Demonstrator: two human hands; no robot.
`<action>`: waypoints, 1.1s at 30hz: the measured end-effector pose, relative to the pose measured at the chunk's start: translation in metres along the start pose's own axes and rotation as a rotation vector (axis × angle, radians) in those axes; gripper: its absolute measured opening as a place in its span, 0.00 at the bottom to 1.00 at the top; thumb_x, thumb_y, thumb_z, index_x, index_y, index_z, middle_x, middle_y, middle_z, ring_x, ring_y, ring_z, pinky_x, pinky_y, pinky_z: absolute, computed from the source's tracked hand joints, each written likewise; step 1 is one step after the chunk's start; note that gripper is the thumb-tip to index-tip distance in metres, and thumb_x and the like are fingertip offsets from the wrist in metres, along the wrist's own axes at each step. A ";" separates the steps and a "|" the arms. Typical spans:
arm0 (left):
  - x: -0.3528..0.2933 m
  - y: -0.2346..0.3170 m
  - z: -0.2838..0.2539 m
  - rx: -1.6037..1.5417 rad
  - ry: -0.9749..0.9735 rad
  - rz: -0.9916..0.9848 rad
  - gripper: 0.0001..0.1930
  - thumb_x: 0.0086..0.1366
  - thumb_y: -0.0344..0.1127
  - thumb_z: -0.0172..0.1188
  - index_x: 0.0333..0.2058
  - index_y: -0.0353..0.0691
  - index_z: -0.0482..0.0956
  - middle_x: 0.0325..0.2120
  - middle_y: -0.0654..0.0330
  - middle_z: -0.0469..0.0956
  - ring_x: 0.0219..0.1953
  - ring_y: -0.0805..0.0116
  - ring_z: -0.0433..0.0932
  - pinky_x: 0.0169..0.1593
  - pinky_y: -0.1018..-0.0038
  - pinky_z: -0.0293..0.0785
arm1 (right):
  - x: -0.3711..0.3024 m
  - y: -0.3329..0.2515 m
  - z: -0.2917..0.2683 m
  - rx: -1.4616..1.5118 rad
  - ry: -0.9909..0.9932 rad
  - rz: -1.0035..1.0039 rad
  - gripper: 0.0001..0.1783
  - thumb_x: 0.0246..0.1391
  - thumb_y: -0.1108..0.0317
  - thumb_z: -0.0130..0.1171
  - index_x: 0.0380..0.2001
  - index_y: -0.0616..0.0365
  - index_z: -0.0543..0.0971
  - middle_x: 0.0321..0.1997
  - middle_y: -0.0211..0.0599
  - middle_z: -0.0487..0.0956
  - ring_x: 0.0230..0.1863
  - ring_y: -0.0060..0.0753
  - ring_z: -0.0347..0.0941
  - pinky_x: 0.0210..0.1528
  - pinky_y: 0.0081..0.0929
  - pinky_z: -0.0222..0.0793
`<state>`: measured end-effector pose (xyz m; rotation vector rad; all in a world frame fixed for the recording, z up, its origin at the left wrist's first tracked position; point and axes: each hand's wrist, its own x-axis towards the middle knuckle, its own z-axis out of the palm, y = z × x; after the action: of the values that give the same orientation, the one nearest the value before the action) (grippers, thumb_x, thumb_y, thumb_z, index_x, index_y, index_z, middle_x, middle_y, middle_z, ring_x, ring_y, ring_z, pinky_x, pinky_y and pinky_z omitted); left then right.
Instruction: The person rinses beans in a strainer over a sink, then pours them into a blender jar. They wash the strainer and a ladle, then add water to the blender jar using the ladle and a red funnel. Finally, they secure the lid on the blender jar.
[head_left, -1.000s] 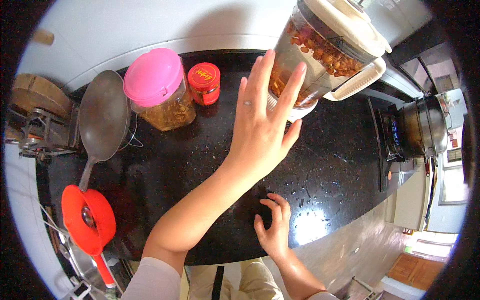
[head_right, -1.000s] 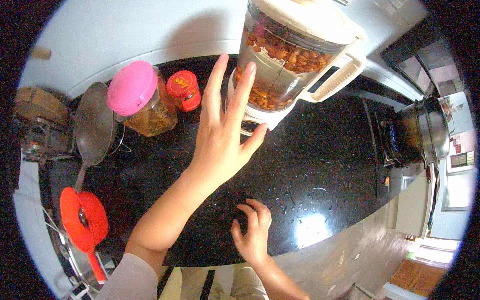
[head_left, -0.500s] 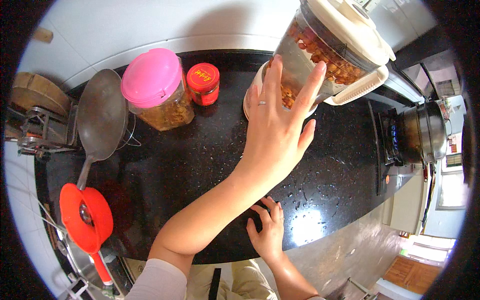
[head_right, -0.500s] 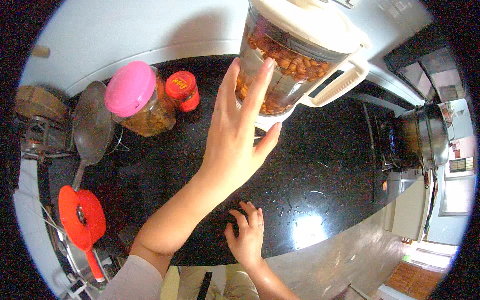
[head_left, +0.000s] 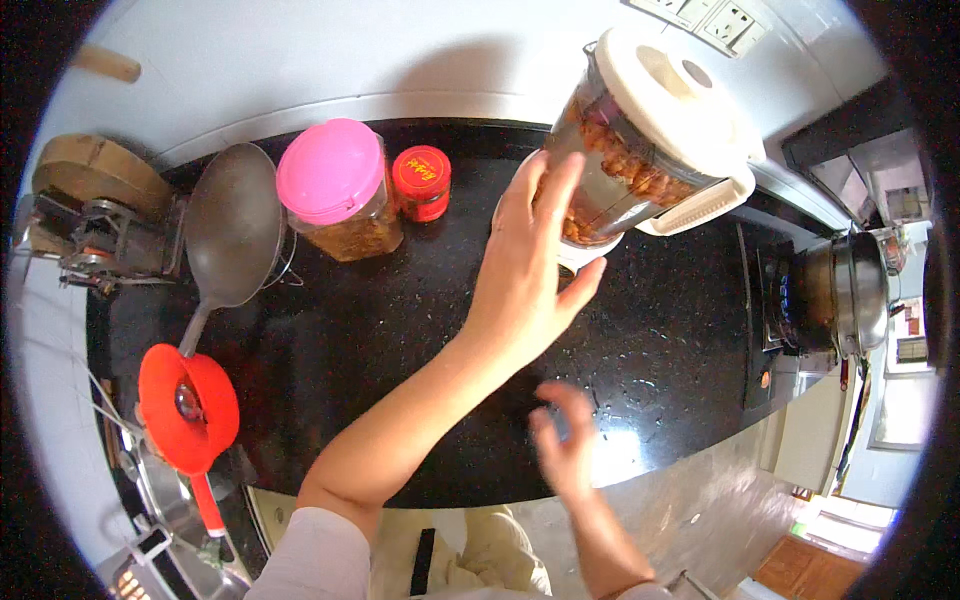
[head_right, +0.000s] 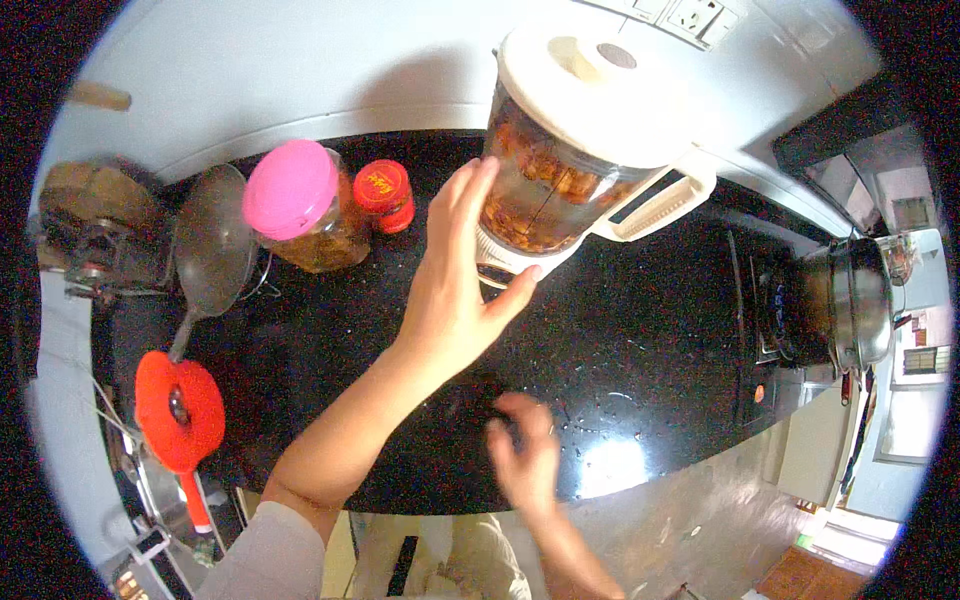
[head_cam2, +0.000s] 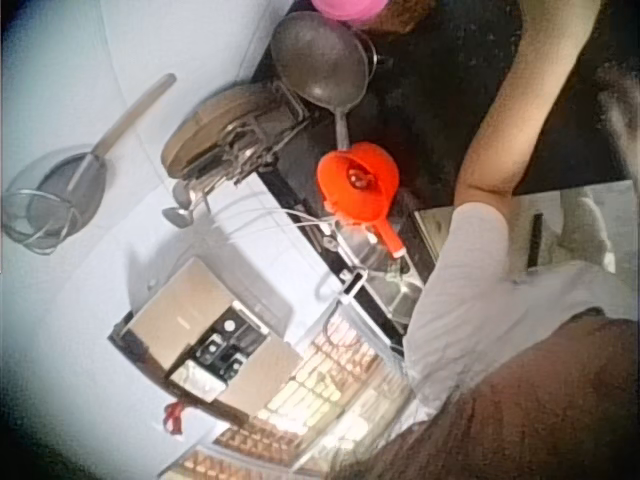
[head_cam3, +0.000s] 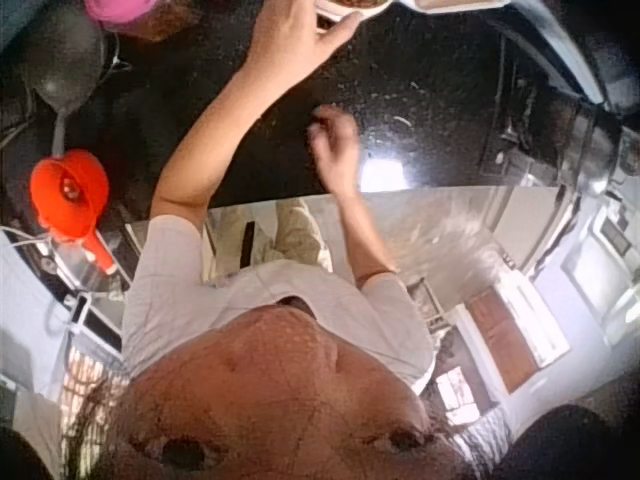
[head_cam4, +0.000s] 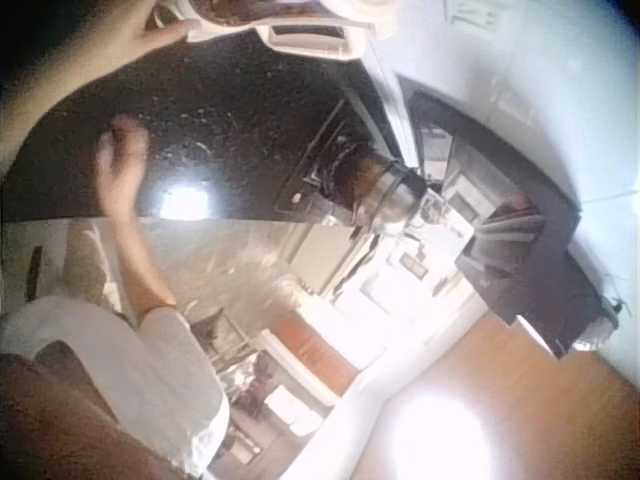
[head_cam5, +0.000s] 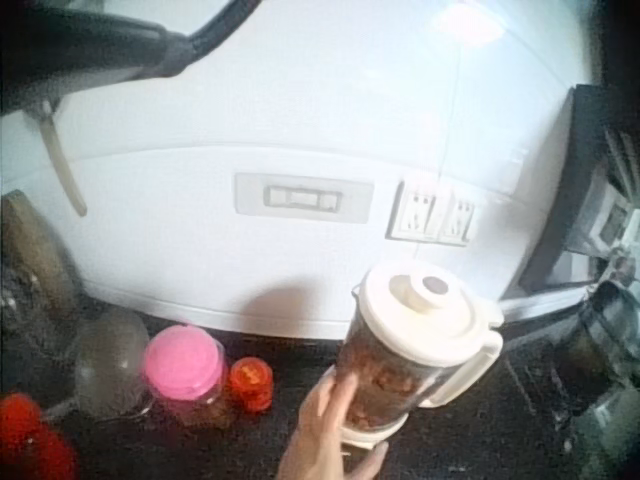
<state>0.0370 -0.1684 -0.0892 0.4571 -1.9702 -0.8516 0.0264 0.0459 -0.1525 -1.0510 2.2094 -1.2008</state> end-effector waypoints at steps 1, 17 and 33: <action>0.000 -0.001 -0.005 -0.021 -0.017 -0.030 0.46 0.52 0.32 0.67 0.64 0.35 0.47 0.60 0.40 0.53 0.62 0.41 0.57 0.63 0.56 0.58 | 0.018 -0.007 -0.020 -0.056 0.074 -0.082 0.14 0.48 0.76 0.58 0.41 0.62 0.75 0.45 0.45 0.75 0.48 0.42 0.71 0.53 0.34 0.66; 0.089 0.013 -0.016 -0.236 0.040 -0.048 0.62 0.35 0.48 0.79 0.64 0.34 0.48 0.61 0.42 0.57 0.62 0.46 0.61 0.63 0.60 0.62 | 0.229 -0.107 -0.123 0.135 0.377 -0.301 0.23 0.66 0.55 0.39 0.40 0.67 0.74 0.35 0.35 0.76 0.38 0.24 0.69 0.44 0.21 0.64; 0.024 -0.024 -0.012 -0.343 -0.073 -0.354 0.64 0.26 0.41 0.81 0.63 0.39 0.50 0.58 0.49 0.64 0.61 0.54 0.64 0.64 0.61 0.61 | 0.213 -0.099 -0.108 0.386 0.296 -0.324 0.44 0.40 0.23 0.55 0.21 0.62 0.71 0.20 0.21 0.66 0.21 0.12 0.61 0.19 0.14 0.52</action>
<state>0.0345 -0.2039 -0.0882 0.5856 -1.7830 -1.4199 -0.1366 -0.0962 -0.0111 -1.1509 1.9304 -1.9435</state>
